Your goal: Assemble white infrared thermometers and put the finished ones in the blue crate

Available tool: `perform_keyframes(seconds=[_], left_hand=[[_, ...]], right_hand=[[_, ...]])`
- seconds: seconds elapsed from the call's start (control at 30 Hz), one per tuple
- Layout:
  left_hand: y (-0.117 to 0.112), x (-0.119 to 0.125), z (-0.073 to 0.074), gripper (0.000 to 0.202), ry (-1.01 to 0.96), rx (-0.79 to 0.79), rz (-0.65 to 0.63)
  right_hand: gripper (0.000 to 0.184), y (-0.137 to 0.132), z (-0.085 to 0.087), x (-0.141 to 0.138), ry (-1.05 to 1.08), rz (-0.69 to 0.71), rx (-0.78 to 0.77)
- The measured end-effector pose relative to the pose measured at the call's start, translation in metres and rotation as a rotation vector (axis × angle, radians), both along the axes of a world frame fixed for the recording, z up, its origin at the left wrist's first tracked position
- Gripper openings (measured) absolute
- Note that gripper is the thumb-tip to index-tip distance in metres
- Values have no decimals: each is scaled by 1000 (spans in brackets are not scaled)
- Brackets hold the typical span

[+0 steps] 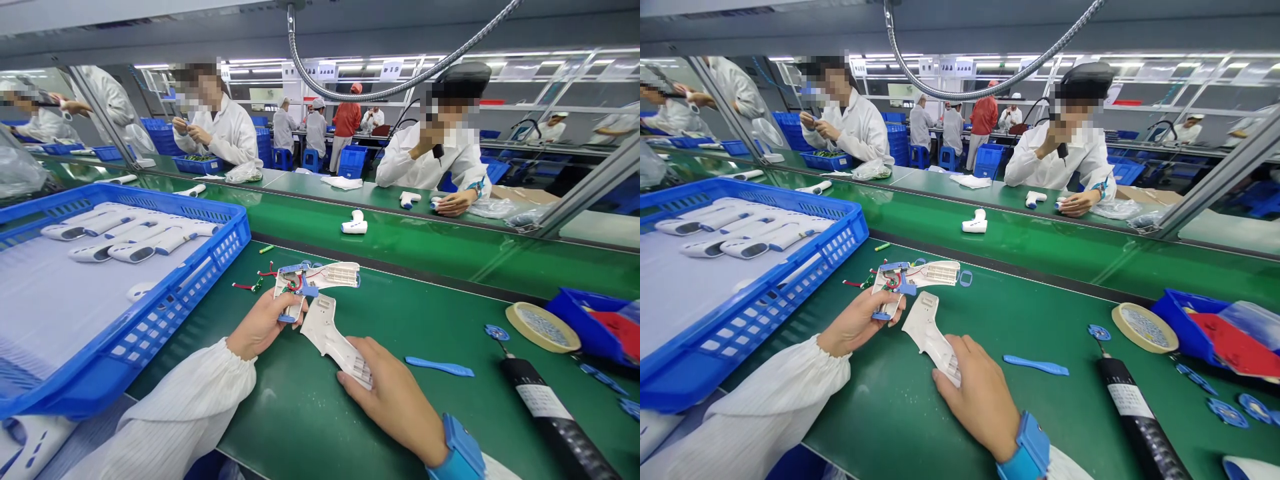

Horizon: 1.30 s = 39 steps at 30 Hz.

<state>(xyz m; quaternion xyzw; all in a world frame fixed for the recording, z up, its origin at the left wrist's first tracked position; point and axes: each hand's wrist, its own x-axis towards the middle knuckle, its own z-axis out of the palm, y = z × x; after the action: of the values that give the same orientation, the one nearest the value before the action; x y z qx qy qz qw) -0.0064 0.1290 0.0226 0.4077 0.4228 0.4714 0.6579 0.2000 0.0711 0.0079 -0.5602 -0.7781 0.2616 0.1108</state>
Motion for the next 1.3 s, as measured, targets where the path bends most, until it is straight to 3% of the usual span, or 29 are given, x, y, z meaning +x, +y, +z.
perform_keyframes(seconds=[0.57, 0.73, 0.87, 0.97, 1.1, 1.17, 1.23, 1.3], left_hand=[[2, -3, -3, 15, -62, -62, 15], [2, -5, -4, 17, -83, -81, 20], [3, -5, -4, 15, -103, -80, 30], [4, -4, -3, 13, -118, -78, 37], [3, -4, -1, 14, -130, -89, 46], [2, -4, 0, 15, -134, -98, 48], [2, -4, 0, 16, -140, -106, 48], [2, -4, 0, 18, -147, -115, 45]], right_hand=[[46, -4, 7, -2, 43, 71, -16], [39, -6, 7, 0, 139, 87, -39], [34, -5, 16, 5, 380, 70, -205], [33, -3, 23, 12, 607, 102, -469], [49, -1, 19, 18, 894, 230, -816], [51, 0, 14, 15, 875, 149, -827], [47, 1, 10, 11, 753, -4, -725], [43, 2, 8, 7, 674, -71, -653]])
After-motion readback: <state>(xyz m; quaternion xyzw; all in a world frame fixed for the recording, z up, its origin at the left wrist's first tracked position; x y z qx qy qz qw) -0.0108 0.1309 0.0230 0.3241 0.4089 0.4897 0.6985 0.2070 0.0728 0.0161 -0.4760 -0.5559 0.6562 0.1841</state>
